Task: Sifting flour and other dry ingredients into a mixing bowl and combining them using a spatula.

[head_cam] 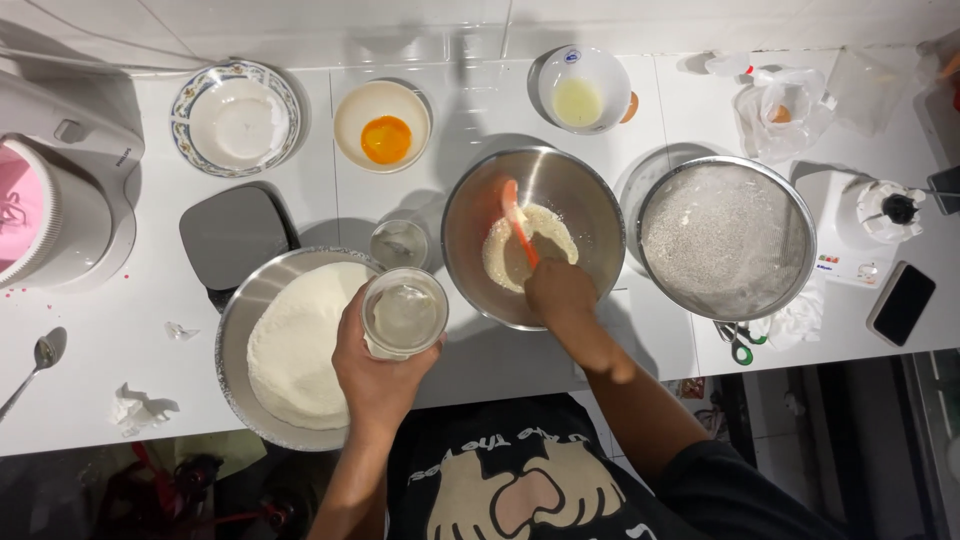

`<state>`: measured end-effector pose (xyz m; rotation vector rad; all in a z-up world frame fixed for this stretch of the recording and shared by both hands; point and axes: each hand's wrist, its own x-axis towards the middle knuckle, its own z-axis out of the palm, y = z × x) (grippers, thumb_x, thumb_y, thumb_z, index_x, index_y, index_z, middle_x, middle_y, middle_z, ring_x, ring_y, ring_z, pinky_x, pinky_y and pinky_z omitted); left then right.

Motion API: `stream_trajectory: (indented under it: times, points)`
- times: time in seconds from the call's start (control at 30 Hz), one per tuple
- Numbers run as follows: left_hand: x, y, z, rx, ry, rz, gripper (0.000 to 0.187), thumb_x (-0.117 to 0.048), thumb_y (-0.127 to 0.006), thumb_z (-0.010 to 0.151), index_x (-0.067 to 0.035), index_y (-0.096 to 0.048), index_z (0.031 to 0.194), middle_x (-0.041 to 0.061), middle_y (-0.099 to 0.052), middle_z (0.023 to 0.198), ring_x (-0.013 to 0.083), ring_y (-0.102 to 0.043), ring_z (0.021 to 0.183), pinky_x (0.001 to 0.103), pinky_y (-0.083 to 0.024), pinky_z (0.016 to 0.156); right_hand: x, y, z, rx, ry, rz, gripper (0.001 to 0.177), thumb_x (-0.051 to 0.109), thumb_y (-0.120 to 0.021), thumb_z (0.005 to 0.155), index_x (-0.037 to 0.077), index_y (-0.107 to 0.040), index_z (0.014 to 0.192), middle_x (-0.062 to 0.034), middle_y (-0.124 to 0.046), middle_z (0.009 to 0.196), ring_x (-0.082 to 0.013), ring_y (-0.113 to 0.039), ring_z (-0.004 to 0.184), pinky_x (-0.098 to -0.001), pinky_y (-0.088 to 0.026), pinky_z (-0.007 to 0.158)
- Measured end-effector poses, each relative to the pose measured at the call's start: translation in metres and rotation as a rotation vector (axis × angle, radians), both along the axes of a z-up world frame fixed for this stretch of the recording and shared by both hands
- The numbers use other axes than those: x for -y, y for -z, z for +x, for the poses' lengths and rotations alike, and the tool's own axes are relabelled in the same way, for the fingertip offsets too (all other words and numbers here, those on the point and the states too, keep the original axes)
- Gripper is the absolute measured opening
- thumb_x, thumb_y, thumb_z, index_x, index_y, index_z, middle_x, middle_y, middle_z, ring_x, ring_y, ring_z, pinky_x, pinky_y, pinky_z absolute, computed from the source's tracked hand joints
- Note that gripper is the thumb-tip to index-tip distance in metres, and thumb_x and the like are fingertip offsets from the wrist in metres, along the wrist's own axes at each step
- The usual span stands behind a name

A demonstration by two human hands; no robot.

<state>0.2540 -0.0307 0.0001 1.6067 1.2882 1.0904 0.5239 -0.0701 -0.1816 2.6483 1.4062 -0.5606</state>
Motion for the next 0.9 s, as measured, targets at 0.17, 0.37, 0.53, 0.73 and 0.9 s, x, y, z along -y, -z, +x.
stream_trajectory:
  times: [0.17,0.37,0.53,0.73,0.9]
  points:
    - [-0.002,-0.002,-0.011,0.003,0.018,-0.023,0.088,-0.005,-0.094,0.053,0.001,-0.06,0.133,0.024,-0.067,0.123,0.0444,-0.063,0.12,0.058,-0.046,0.104,0.024,-0.088,-0.011,0.117,-0.103,0.166,0.025,0.02,-0.057,0.091,-0.001,-0.071,0.089,-0.0189,-0.069,0.074,-0.0395,-0.073,0.069,-0.0475,-0.058,0.063]
    - [-0.008,0.006,0.0,-0.004,0.063,0.037,0.088,-0.005,-0.096,0.049,0.001,-0.063,0.131,0.023,-0.068,0.119,0.0439,-0.064,0.117,0.056,-0.048,0.103,0.044,-0.131,-0.022,0.24,-0.145,0.212,0.021,0.017,-0.053,0.095,0.005,-0.069,0.086,-0.0084,-0.065,0.065,-0.025,-0.068,0.058,-0.034,-0.057,0.059]
    - [-0.005,0.013,0.015,-0.017,0.108,0.032,0.087,-0.005,-0.096,0.051,0.0,-0.063,0.131,0.022,-0.068,0.119,0.0423,-0.065,0.116,0.055,-0.047,0.105,0.096,-0.135,0.034,0.17,0.117,0.622,0.015,0.009,-0.062,0.088,-0.004,-0.07,0.091,-0.0248,-0.066,0.075,-0.0489,-0.067,0.072,-0.054,-0.054,0.063]
    - [-0.004,0.013,0.029,-0.017,0.13,0.047,0.085,-0.007,-0.096,0.051,-0.001,-0.065,0.129,0.021,-0.069,0.118,0.0422,-0.066,0.116,0.054,-0.049,0.103,0.146,-0.111,0.107,0.748,0.299,0.443,0.036,0.022,-0.074,0.088,0.004,-0.072,0.119,-0.0107,-0.054,0.096,-0.0379,-0.056,0.093,-0.0446,-0.044,0.077]
    - [-0.004,0.018,0.023,-0.004,0.077,0.048,0.084,-0.005,-0.094,0.05,0.001,-0.064,0.129,0.023,-0.069,0.117,0.0442,-0.065,0.115,0.056,-0.048,0.103,0.123,-0.13,-0.007,-0.32,0.581,0.849,0.063,0.023,-0.078,0.091,-0.005,-0.045,0.136,-0.03,-0.059,0.094,-0.047,-0.061,0.077,-0.053,-0.048,0.071]
